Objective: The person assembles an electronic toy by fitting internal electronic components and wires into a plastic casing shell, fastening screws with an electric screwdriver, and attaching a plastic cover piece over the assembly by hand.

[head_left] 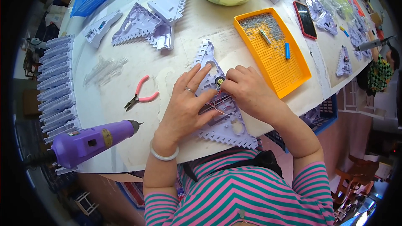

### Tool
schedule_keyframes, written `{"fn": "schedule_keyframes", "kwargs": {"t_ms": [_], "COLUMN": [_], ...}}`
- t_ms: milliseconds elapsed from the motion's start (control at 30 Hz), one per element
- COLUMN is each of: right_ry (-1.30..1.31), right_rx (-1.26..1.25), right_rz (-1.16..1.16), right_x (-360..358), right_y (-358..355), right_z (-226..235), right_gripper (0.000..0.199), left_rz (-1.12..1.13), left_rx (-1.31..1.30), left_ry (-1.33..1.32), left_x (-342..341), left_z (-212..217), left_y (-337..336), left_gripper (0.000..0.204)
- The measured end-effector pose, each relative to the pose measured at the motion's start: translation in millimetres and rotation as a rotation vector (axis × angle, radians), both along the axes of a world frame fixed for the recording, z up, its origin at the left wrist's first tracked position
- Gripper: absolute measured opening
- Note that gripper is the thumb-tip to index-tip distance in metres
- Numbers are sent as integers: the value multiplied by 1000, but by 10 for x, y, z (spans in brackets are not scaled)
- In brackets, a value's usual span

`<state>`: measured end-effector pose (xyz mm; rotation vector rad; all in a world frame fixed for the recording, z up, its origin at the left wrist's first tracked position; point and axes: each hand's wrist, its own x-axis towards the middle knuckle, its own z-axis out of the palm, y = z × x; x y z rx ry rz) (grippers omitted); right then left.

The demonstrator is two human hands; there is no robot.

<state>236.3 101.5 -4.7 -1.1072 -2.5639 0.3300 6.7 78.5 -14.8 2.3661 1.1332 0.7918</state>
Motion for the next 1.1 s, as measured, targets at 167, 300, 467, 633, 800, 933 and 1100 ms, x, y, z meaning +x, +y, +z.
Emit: {"fn": "schedule_keyframes", "kwargs": {"t_ms": [167,300,467,633,800,933,1100], "right_ry": [44,78,115,126,164,94,32], "right_rx": [-43,-63,-71,-47,-61,-42,36], "right_rz": [3,-10,8,33,56,79,124], "right_x": [16,31,30,29,21,18,1], "right_y": [1,7,17,49,74,88,128], "right_z": [-31,-36,-46,-64,-81,-54,-19], "right_gripper": [13,14,16,16,17,17,14], "left_rz": [-5,4,-5,-12,68,128,157], "left_rx": [17,65,66,70,-16,20,-1], "left_ry": [45,43,28,12,-239,-210,-221], "left_x": [27,52,51,31,-42,-110,-91], "left_z": [13,6,17,29,38,-139,-176], "left_y": [-16,-5,10,24,44,56,48], "left_gripper": [42,43,45,46,54,55,54]}}
